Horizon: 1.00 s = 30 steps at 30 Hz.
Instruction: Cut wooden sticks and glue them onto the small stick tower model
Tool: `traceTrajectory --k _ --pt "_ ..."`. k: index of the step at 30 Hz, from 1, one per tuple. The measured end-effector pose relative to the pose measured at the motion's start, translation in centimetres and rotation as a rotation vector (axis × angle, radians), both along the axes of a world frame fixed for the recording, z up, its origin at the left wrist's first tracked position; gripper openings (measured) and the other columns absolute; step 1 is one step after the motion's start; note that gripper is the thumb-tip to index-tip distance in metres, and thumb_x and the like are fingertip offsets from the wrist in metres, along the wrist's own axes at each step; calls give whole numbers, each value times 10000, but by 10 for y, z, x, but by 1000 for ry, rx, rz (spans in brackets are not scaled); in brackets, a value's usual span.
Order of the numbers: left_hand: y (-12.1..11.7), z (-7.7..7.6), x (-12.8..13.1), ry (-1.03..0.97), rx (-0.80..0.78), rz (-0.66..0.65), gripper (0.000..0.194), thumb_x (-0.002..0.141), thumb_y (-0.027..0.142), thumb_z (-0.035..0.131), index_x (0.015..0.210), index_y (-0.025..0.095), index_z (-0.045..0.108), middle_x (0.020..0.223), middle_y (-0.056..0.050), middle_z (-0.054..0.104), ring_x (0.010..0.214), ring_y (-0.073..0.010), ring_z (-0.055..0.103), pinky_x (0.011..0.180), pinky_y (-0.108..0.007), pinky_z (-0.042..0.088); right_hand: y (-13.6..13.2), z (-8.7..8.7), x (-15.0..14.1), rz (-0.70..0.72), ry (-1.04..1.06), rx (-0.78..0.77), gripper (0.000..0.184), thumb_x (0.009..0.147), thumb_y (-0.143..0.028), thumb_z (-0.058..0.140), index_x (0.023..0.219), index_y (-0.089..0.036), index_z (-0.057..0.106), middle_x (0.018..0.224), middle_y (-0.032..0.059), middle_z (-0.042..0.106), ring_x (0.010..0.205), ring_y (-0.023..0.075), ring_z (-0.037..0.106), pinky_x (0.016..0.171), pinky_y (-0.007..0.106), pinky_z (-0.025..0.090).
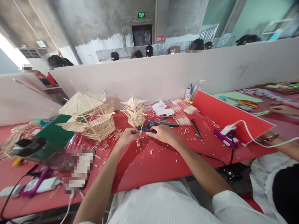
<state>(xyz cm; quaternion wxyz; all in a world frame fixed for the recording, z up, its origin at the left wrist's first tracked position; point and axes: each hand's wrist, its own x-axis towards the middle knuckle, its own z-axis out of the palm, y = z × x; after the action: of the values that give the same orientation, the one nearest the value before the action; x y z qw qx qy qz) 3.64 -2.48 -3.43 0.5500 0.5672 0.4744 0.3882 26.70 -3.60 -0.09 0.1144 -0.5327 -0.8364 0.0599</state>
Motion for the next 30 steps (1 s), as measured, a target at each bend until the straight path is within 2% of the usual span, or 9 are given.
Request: traceTrajectory --k 7,13,24,30 --pt "3 -2 -1 8 27 27 330 525 330 919 737 138 755 703 -35 731 658 -174 675 732 -317 591 -2 -2 -5 11 -28 -4 590 991 -660 372 942 -177 708 934 146 771 896 288 719 689 286 390" --pt "4 -2 -2 30 44 16 281 511 292 900 687 133 750 666 -31 723 605 -162 655 667 -292 577 -1 -12 -9 23 -59 1 623 1021 -635 299 1003 -167 710 999 170 771 949 309 725 788 321 436" --pt "12 -11 -9 145 18 6 146 599 219 811 686 131 734 612 -9 694 598 -165 674 672 -283 568 0 -22 -21 2 -72 -75 682 1031 -625 233 1086 -157 727 1127 186 745 1058 343 697 895 374 455" --pt "11 -9 -11 131 -17 0 138 595 204 817 675 136 727 597 -9 697 591 -167 678 657 -284 571 2 -26 -22 0 -62 -59 665 1028 -626 242 1078 -176 730 1095 173 755 1023 337 709 860 368 458"
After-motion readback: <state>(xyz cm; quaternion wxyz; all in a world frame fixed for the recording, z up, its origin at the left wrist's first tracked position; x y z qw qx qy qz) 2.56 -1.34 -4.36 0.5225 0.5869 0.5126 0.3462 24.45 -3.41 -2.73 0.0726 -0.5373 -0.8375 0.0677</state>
